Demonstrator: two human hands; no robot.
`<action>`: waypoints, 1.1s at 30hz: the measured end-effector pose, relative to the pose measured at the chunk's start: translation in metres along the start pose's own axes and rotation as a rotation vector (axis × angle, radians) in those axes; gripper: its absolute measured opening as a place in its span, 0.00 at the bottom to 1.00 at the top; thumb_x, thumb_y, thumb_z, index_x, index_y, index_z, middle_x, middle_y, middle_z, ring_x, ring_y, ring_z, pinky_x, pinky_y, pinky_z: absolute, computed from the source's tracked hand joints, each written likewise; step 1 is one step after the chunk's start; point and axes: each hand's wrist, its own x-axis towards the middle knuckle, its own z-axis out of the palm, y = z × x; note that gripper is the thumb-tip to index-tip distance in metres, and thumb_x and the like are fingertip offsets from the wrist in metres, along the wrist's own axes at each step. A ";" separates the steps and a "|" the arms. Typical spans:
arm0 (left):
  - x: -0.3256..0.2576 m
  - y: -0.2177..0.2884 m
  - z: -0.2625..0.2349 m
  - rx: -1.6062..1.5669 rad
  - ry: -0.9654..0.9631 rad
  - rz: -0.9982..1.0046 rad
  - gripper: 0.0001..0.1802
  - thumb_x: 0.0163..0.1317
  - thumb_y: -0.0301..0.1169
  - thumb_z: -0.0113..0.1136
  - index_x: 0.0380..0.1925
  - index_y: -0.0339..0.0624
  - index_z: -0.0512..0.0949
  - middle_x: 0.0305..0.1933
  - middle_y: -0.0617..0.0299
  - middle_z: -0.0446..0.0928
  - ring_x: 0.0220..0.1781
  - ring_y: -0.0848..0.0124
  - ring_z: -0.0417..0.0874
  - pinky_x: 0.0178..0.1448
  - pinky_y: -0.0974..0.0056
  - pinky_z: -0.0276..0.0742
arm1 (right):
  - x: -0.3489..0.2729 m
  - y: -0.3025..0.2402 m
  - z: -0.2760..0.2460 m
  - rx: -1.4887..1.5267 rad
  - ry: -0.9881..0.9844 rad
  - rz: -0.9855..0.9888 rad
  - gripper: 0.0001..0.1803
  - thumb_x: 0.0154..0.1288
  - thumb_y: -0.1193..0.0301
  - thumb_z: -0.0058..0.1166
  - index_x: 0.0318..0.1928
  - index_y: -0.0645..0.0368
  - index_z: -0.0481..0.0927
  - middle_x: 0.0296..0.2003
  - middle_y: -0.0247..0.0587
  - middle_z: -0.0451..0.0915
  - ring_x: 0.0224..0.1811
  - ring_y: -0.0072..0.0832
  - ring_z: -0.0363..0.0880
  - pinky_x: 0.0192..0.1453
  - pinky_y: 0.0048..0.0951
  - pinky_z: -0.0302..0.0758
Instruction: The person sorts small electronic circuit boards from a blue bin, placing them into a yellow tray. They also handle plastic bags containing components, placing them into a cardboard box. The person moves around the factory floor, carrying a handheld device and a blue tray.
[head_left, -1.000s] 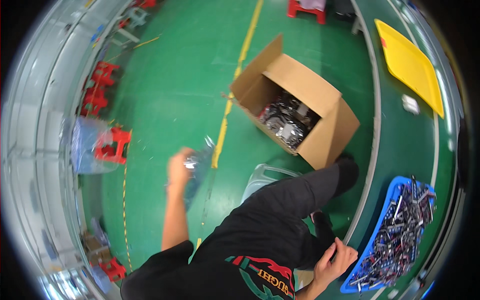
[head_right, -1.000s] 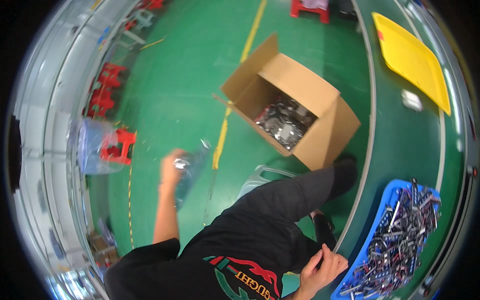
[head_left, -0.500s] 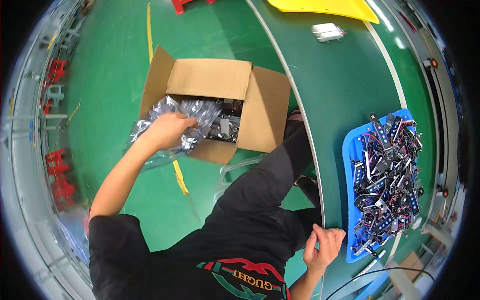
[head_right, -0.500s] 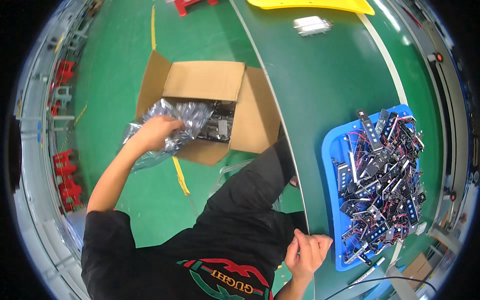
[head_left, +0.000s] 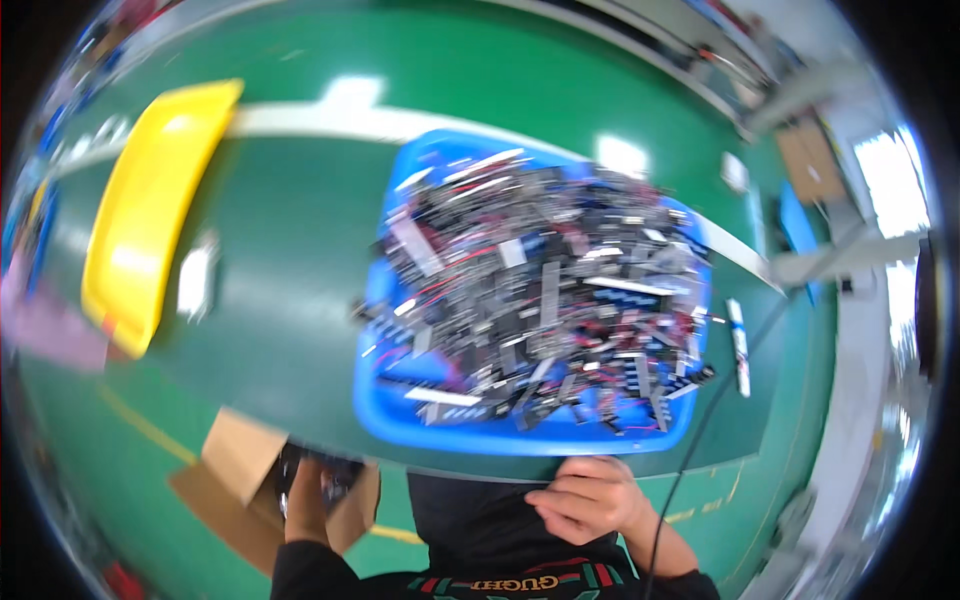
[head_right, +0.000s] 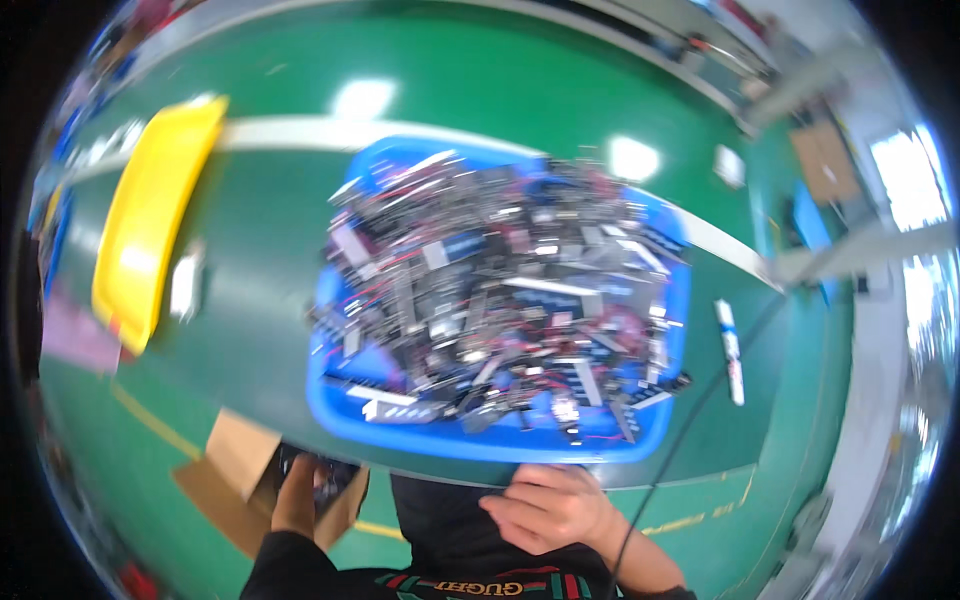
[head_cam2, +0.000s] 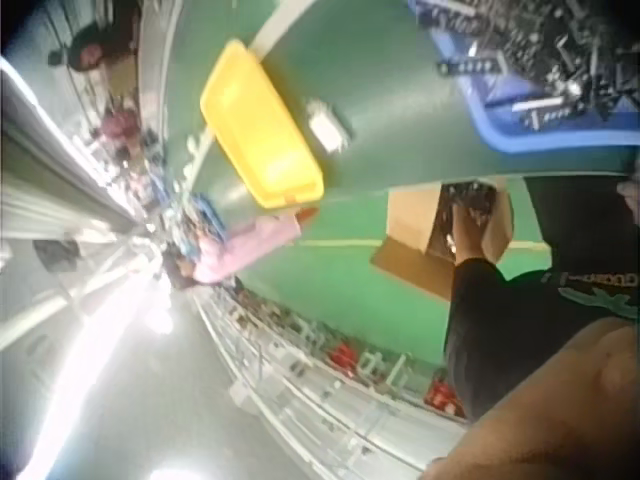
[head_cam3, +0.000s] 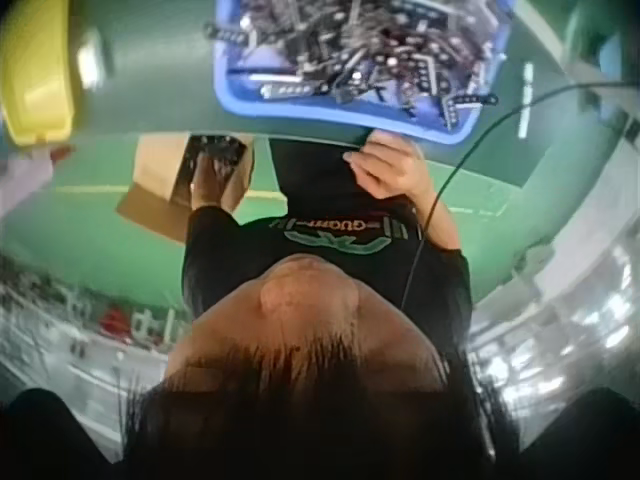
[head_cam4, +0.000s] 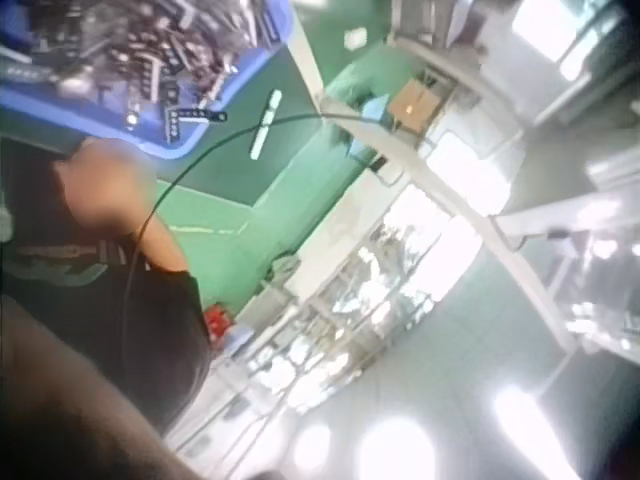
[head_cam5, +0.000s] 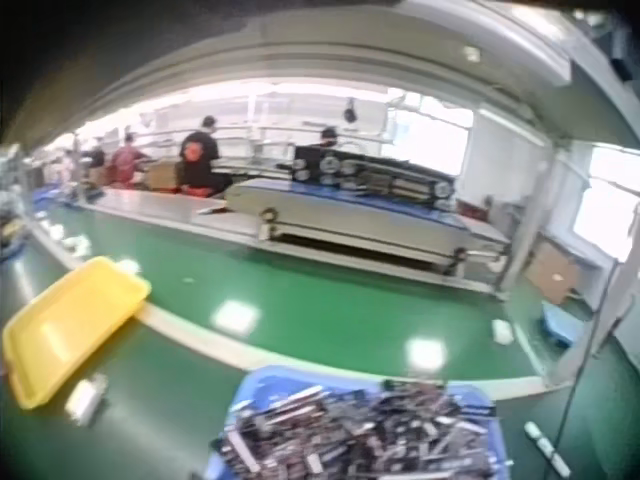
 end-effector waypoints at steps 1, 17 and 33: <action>0.023 -0.008 -0.045 0.086 0.019 0.046 0.27 0.64 0.39 0.55 0.64 0.51 0.67 0.69 0.51 0.64 0.70 0.55 0.63 0.69 0.44 0.60 | -0.011 -0.007 0.000 -0.012 0.056 0.079 0.13 0.42 0.74 0.62 0.34 0.55 0.85 0.22 0.27 0.75 0.25 0.23 0.75 0.21 0.25 0.72; 0.104 0.142 -0.173 -0.357 0.334 0.024 0.22 0.62 0.39 0.57 0.55 0.46 0.73 0.60 0.50 0.71 0.62 0.54 0.71 0.62 0.48 0.67 | 0.008 -0.010 -0.005 -0.045 0.121 0.010 0.05 0.52 0.71 0.60 0.30 0.58 0.84 0.25 0.38 0.76 0.20 0.32 0.74 0.23 0.30 0.72; 0.128 0.090 -0.108 -0.606 0.469 -0.004 0.18 0.60 0.39 0.58 0.47 0.41 0.78 0.52 0.50 0.78 0.53 0.53 0.79 0.55 0.51 0.75 | -0.003 -0.012 -0.006 -0.094 -0.047 0.125 0.05 0.47 0.71 0.60 0.27 0.57 0.82 0.24 0.36 0.74 0.20 0.31 0.72 0.23 0.30 0.69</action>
